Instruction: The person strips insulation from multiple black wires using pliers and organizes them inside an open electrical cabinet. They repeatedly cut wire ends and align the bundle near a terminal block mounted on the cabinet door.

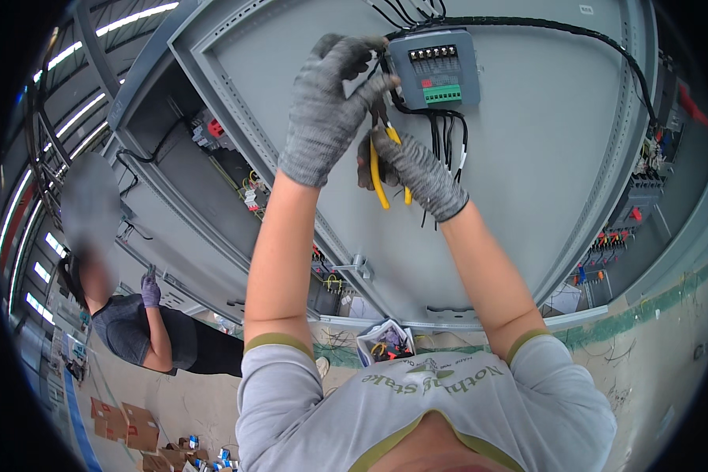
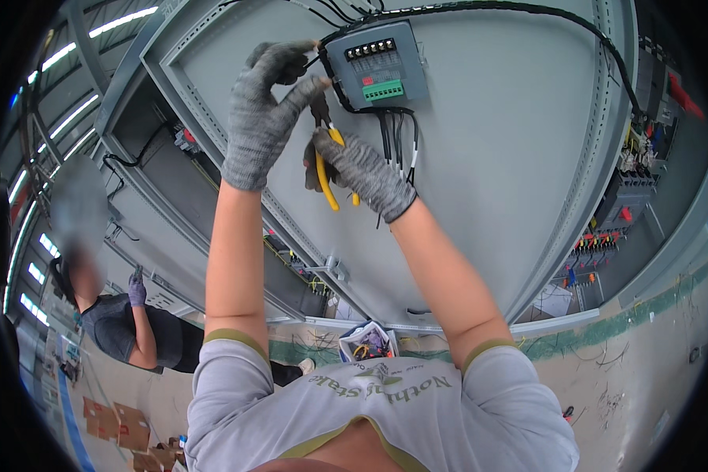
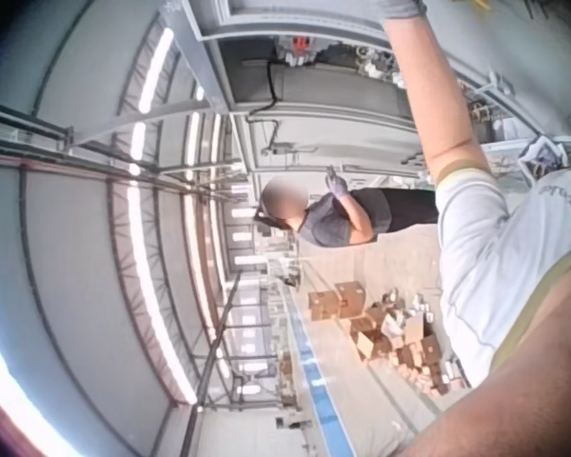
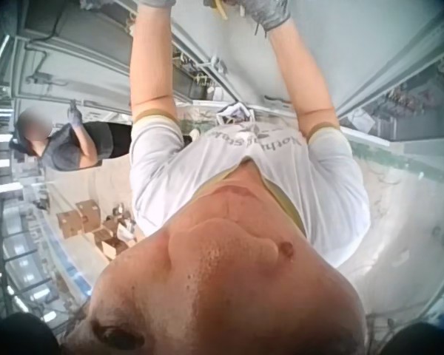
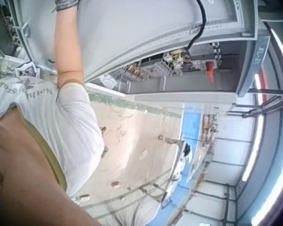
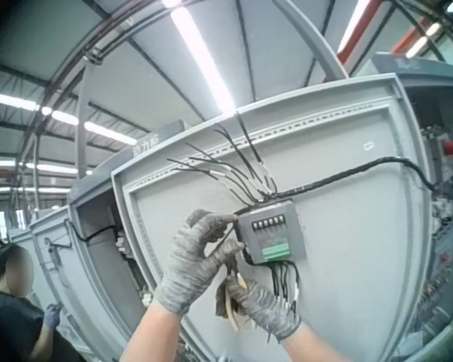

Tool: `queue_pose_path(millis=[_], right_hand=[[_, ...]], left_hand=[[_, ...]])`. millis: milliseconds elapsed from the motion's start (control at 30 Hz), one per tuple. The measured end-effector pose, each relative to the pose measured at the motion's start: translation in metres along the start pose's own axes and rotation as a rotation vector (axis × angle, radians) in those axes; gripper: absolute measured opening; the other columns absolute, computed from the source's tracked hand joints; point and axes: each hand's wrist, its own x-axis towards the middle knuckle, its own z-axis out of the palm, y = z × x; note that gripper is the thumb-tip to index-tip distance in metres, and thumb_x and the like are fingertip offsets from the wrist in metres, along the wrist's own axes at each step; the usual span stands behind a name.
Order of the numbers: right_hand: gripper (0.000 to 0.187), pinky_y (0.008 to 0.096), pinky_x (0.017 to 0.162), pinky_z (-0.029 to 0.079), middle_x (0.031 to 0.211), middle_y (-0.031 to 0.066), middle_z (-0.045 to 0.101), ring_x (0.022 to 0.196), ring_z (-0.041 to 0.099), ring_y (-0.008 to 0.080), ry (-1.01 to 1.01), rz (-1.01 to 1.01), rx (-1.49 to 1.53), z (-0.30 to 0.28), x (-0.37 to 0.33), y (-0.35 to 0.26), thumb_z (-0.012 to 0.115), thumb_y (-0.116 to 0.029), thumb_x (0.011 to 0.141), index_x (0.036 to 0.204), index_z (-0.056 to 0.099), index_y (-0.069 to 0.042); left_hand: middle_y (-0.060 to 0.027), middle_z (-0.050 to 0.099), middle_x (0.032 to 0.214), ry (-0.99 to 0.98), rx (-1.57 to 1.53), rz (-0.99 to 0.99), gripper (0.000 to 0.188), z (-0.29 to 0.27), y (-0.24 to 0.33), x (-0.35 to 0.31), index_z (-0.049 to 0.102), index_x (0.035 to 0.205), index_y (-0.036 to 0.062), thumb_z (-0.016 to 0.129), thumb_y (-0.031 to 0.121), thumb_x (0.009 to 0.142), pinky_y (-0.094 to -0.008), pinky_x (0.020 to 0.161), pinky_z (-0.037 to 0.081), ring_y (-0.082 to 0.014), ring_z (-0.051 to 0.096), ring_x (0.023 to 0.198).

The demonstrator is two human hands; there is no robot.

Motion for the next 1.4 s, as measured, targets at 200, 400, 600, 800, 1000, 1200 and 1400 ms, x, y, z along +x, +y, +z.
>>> queue_pose_path(millis=[200,400,600,800,1000,1200,1400], right_hand=[[0.043,0.017,0.052,0.037,0.082,0.0072,0.07,0.065,0.061,0.0084,0.019,-0.013,0.041,-0.001,0.014,0.002,0.039,-0.046,0.101,0.098,0.061,-0.008],[0.041,0.0192,0.047,0.044,0.081,0.0126,0.069,0.057,0.059,0.0109,0.061,-0.101,0.278,0.002,0.021,-0.003,0.04,-0.039,0.102,0.1,0.06,-0.003],[0.039,0.0229,0.055,0.05,0.088,0.0149,0.069,0.06,0.061,0.0132,0.102,-0.111,0.293,0.006,0.029,-0.008,0.043,-0.036,0.102,0.104,0.06,-0.001],[0.031,0.0387,0.086,0.053,0.104,0.0118,0.064,0.09,0.065,0.0258,0.139,-0.211,0.553,0.001,0.026,0.015,0.053,-0.026,0.097,0.117,0.055,-0.002],[0.035,0.0296,0.05,0.037,0.067,-0.0012,0.039,0.056,0.04,0.013,0.021,-0.122,0.639,-0.01,0.021,0.003,0.047,-0.046,0.099,0.091,0.05,-0.012],[0.033,0.03,0.057,0.053,0.091,0.0023,0.065,0.067,0.062,0.0143,0.268,-0.2,0.341,0.03,0.006,0.017,0.06,-0.033,0.094,0.118,0.058,-0.009],[0.04,0.0287,0.066,0.05,0.074,0.0064,0.064,0.07,0.062,0.0139,0.048,-0.044,0.134,0.027,-0.069,-0.012,0.05,-0.041,0.099,0.085,0.058,-0.004]], left_hand=[[-0.008,0.07,0.086,0.038,-0.029,-0.098,0.017,0.003,-0.024,0.014,0.067,0.099,0.0005,0.063,0.015,0.091,-0.0275,0.079,0.052,-0.0137,0.066,0.079],[-0.0104,0.069,0.091,0.06,-0.376,-0.188,0.017,0.011,-0.046,0.009,0.063,0.1,-0.001,0.058,0.014,0.095,-0.028,0.082,0.052,-0.0157,0.066,0.087],[-0.0099,0.069,0.094,0.087,-0.534,-0.183,0.015,0.011,-0.058,0.005,0.062,0.1,-0.0004,0.056,0.013,0.096,-0.0278,0.083,0.051,-0.0153,0.065,0.088],[-0.0072,0.066,0.086,0.116,-0.289,-0.241,0.02,0.009,-0.052,0.001,0.062,0.097,0.0025,0.061,0.022,0.091,-0.0294,0.074,0.05,-0.0143,0.06,0.081],[-0.0136,0.066,0.082,0.203,-0.553,-0.139,0.023,0.038,-0.046,0.01,0.061,0.096,0.0023,0.054,0.024,0.092,-0.037,0.076,0.05,-0.0265,0.064,0.078],[-0.0133,0.061,0.114,0.301,-0.479,-0.144,0.026,0.01,-0.065,-0.022,0.058,0.117,0.0033,0.048,0.013,0.095,-0.0357,0.09,0.046,-0.026,0.058,0.104],[-0.0164,0.068,0.104,0.559,-0.557,-0.01,0.024,-0.026,-0.025,-0.04,0.062,0.112,-0.0012,0.044,0.011,0.1,-0.0394,0.098,0.047,-0.0249,0.063,0.102]])
